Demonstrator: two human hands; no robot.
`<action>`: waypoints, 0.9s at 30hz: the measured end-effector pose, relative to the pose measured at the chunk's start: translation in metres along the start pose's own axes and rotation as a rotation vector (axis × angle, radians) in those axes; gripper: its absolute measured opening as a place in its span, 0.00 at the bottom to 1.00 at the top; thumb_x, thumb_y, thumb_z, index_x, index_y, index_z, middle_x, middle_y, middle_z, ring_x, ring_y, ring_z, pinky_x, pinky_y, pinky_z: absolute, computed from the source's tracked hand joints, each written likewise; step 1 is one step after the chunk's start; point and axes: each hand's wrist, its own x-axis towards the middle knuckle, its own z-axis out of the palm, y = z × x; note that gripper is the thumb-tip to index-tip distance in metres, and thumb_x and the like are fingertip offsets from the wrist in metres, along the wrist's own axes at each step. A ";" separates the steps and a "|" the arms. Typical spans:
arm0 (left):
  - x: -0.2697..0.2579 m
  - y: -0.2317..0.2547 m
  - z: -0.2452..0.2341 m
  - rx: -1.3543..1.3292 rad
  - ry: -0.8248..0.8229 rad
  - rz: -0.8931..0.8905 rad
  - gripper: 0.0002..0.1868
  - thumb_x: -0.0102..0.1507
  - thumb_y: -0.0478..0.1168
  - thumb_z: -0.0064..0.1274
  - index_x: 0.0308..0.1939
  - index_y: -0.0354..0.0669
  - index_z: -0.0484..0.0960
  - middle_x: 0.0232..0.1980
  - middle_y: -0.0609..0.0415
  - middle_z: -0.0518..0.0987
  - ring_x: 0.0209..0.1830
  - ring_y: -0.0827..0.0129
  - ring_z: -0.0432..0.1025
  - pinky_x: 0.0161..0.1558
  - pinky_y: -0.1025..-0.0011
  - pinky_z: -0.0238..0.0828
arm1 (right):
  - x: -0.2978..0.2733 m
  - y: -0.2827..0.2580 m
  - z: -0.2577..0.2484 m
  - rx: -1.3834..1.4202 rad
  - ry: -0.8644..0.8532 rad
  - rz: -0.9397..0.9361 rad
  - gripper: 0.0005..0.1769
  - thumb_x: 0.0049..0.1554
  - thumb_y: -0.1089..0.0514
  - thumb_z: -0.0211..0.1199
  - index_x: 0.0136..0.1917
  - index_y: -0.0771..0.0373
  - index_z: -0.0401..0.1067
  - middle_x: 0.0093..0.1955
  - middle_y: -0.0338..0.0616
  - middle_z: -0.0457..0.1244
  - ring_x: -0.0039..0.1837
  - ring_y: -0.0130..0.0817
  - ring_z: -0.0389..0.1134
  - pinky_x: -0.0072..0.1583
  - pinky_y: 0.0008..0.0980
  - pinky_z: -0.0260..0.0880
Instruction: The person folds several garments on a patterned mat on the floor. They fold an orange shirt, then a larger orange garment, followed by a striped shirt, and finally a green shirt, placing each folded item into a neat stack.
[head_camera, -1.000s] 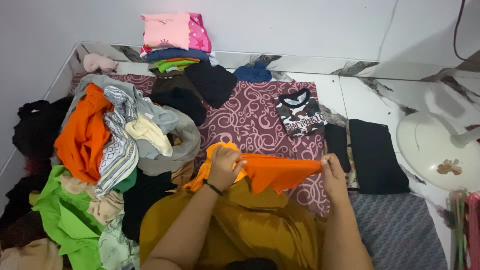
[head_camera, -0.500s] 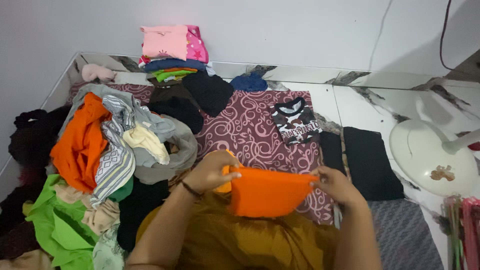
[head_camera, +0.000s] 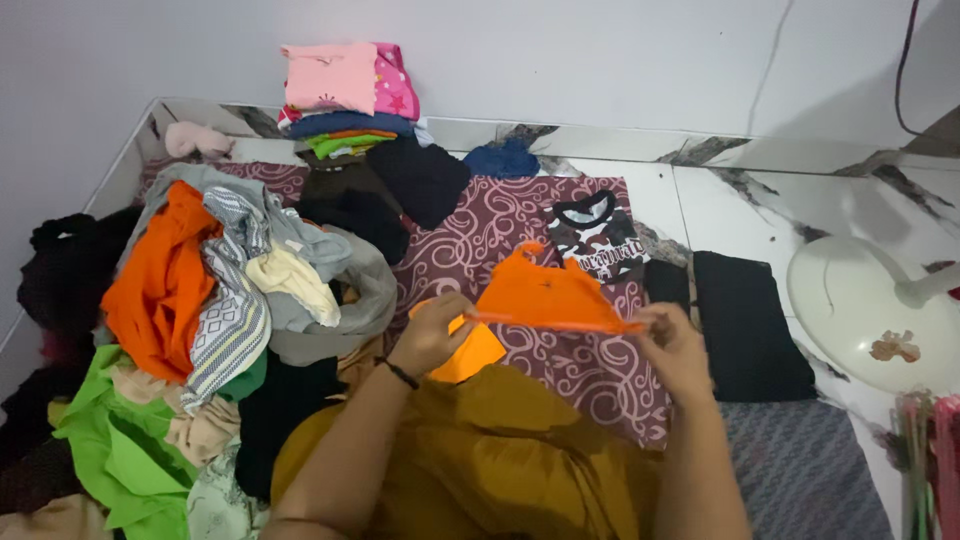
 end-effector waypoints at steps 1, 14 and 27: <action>-0.009 -0.010 0.007 -0.065 -0.035 -0.063 0.09 0.60 0.32 0.58 0.43 0.42 0.77 0.42 0.52 0.79 0.44 0.60 0.76 0.48 0.67 0.74 | -0.002 0.012 -0.004 0.021 -0.124 0.059 0.16 0.54 0.71 0.64 0.55 0.60 0.72 0.50 0.40 0.68 0.51 0.26 0.69 0.53 0.25 0.70; -0.058 -0.132 0.082 0.104 -0.526 -0.341 0.09 0.59 0.37 0.57 0.43 0.48 0.84 0.42 0.51 0.82 0.44 0.60 0.78 0.48 0.64 0.76 | 0.013 0.151 0.016 -0.096 -0.462 0.345 0.15 0.53 0.69 0.64 0.55 0.61 0.73 0.47 0.42 0.69 0.50 0.35 0.71 0.52 0.35 0.72; -0.058 -0.076 0.188 0.648 -0.862 -0.449 0.54 0.63 0.56 0.54 0.82 0.39 0.38 0.84 0.42 0.33 0.84 0.48 0.29 0.78 0.46 0.23 | -0.016 0.151 0.128 -1.080 -0.572 -0.066 0.43 0.56 0.50 0.62 0.80 0.53 0.48 0.83 0.55 0.41 0.83 0.52 0.39 0.76 0.63 0.34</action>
